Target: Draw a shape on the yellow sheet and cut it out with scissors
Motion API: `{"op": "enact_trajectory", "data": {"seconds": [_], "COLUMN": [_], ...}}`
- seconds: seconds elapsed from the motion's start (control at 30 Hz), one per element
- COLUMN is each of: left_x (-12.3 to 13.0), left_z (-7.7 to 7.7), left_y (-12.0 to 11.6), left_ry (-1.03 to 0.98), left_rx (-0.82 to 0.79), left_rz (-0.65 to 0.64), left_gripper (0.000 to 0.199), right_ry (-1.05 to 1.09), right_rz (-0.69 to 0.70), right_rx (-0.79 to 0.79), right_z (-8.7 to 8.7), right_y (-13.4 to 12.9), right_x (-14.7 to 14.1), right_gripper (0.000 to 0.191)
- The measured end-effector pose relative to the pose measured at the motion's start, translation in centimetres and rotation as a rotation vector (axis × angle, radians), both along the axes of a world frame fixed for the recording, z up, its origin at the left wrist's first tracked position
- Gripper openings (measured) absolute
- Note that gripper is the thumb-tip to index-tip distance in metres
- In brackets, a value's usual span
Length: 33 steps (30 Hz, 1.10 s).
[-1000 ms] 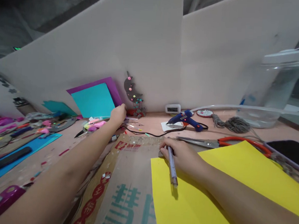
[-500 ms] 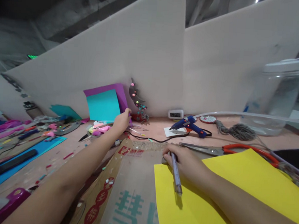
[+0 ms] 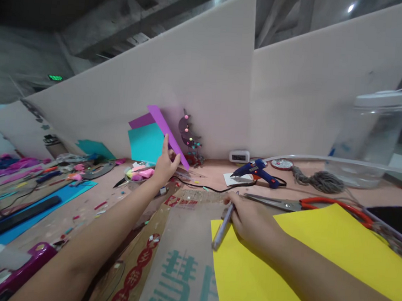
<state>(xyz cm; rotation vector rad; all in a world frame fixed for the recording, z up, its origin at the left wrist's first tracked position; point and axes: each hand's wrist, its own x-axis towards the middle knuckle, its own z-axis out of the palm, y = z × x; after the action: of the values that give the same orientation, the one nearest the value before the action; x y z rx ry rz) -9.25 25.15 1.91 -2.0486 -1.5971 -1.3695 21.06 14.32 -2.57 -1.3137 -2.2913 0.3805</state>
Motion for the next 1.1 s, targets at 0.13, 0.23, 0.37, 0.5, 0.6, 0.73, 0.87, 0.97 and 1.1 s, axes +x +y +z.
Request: {"op": "enact_trajectory", "data": {"seconds": [0.13, 0.23, 0.37, 0.5, 0.6, 0.73, 0.87, 0.97, 1.1], "left_x": [0.3, 0.1, -0.6, -1.3, -1.4, -1.4, -1.8, -2.3, -2.9], "left_z": [-0.1, 0.2, 1.0, 1.7, 1.8, 2.0, 2.9, 3.5, 3.4], "left_y": [-1.0, -1.2, -1.1, -1.0, -1.2, -1.8, -2.3, -2.6, -2.1], "left_ry": [-0.147, -0.164, -0.229, -0.16, -0.026, 0.109, 0.229, 0.252, 0.113], "left_rx": [0.043, 0.063, 0.107, 0.092, 0.043, 0.007, -0.011, -0.036, -0.001], "left_rz": [-0.021, 0.018, -0.025, -0.035, -0.029, -0.016, -0.118, -0.206, -0.348], "left_gripper": [0.084, 0.087, 0.089, 0.09, 0.093, 0.096, 0.1, 0.099, 0.091], "right_ry": [-0.045, -0.051, -0.015, 0.029, -0.028, 0.093, 0.499, 0.641, 0.704], "right_rz": [-0.004, -0.043, -0.105, -0.001, 0.103, 0.172, 0.176, 0.27, 0.294], "right_rx": [0.051, 0.106, 0.2, 0.1, 0.058, 0.068, -0.132, -0.289, -0.328], "right_z": [-0.1, 1.0, 3.7, 6.0, 7.4, 9.4, 10.1, 9.5, 8.0], "right_y": [0.2, -0.2, -1.8, -2.5, 0.1, 6.9, 11.7, 12.6, 12.9], "right_x": [0.1, 0.4, 0.1, -2.3, -5.5, -10.7, -14.9, -16.3, -16.3], "right_gripper": [0.028, 0.036, 0.031, 0.03, 0.027, 0.03, 0.054, 0.056, 0.037]}}
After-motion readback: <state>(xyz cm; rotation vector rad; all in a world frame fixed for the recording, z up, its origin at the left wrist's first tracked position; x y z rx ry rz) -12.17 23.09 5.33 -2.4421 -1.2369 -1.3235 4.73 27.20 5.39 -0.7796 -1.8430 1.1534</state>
